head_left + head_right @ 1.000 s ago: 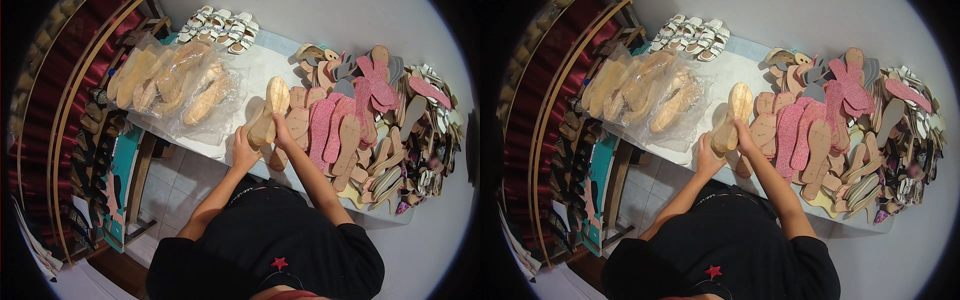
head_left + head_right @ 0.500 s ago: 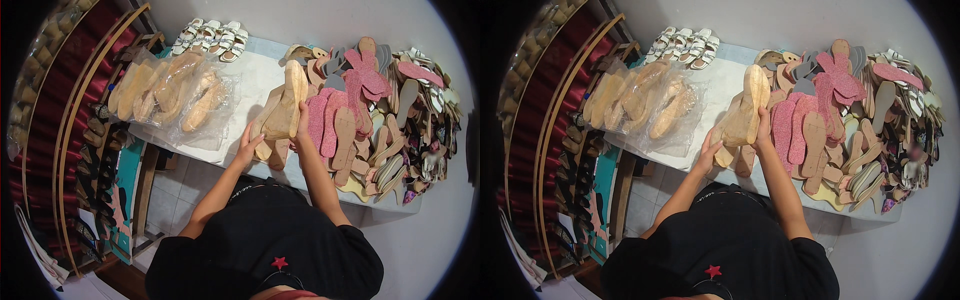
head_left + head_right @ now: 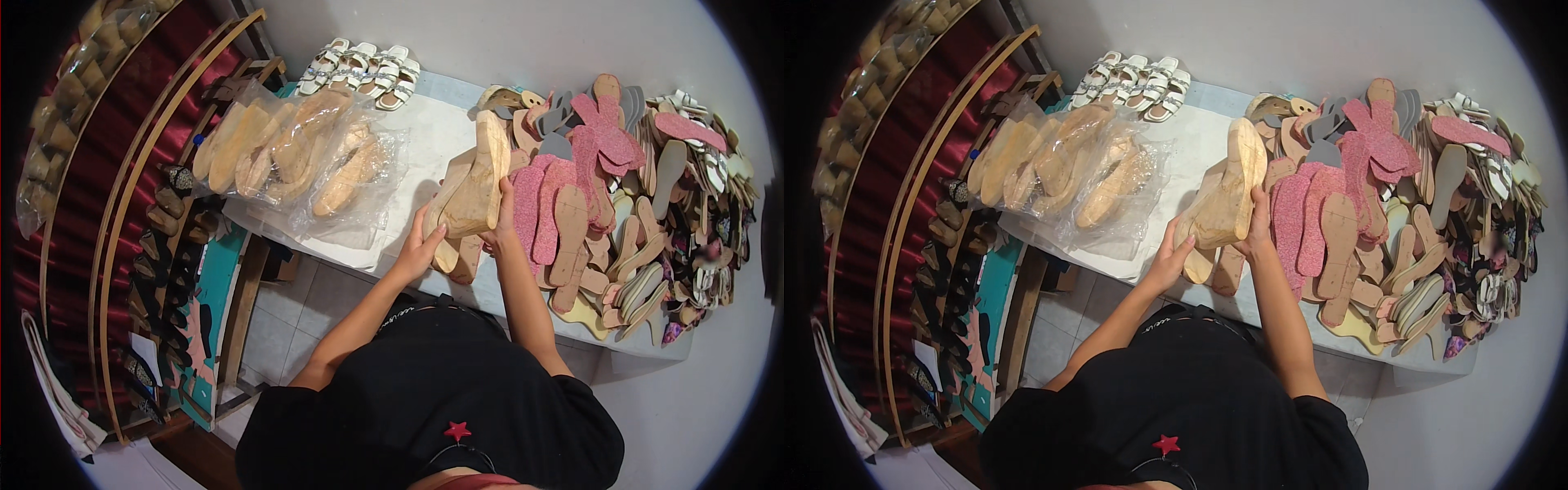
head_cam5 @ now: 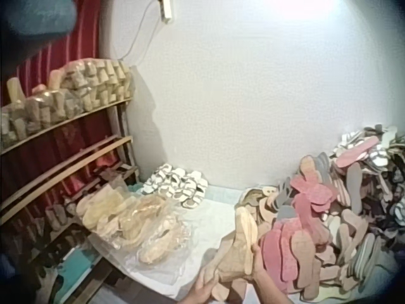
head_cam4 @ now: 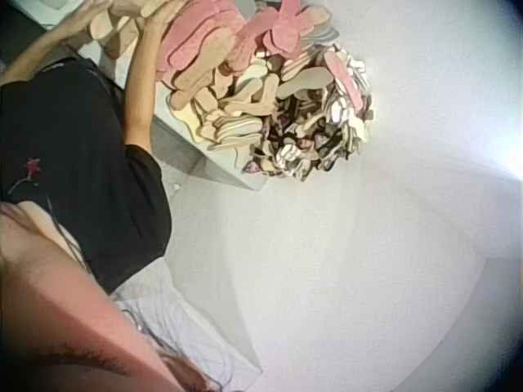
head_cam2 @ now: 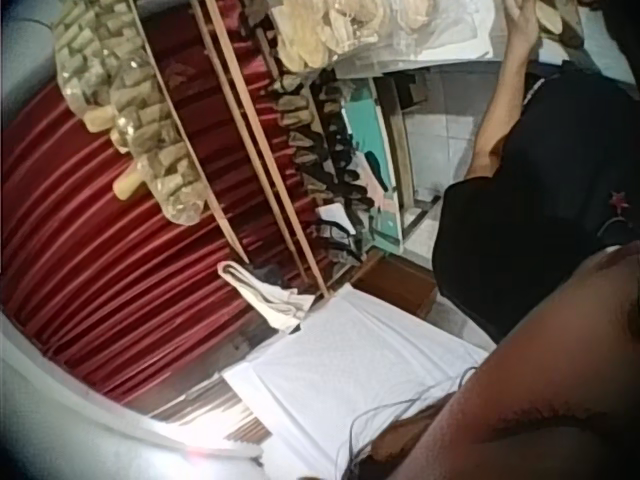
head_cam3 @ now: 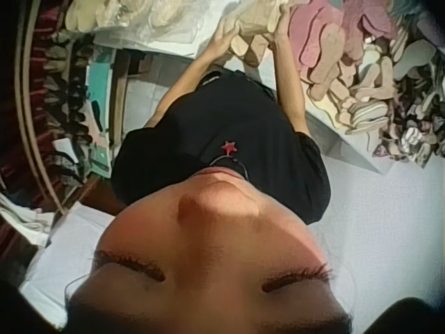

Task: Sorting and arranging finished white sandals and pink insoles on a work table.

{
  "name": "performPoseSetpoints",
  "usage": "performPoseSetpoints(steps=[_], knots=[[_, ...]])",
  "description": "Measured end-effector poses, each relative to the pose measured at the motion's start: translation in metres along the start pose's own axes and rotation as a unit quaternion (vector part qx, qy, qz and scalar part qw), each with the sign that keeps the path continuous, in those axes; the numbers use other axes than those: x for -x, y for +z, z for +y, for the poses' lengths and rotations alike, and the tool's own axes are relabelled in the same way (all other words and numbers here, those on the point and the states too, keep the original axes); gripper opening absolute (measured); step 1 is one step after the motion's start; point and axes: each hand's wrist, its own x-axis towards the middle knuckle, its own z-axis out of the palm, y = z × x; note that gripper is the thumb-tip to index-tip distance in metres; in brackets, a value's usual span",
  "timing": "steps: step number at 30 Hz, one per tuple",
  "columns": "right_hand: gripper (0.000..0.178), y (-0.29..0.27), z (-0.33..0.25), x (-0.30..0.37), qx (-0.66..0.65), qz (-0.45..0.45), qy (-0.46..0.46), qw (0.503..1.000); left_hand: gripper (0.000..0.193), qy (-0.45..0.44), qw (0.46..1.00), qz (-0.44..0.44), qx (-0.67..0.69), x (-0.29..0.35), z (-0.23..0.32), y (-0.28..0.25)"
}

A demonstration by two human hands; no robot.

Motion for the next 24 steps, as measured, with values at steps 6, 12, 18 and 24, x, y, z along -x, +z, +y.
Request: performPoseSetpoints(steps=[6,12,18,24], knots=[[0.055,-0.003,-0.002,0.006,0.022,0.069,0.008,0.997,0.027,0.106,0.893,0.094,-0.427,-0.01,0.056,-0.023],[0.052,-0.018,-0.003,-0.002,0.069,0.084,0.042,0.993,0.028,-0.008,0.719,0.257,-0.646,-0.039,0.078,-0.073],[0.05,-0.018,0.0,-0.015,0.093,0.073,0.099,0.988,0.026,-0.037,0.63,0.331,-0.701,-0.042,0.03,-0.122],[0.048,-0.016,0.001,-0.022,0.081,0.068,0.123,0.987,0.016,-0.03,0.642,0.357,-0.678,-0.051,0.024,-0.139]])
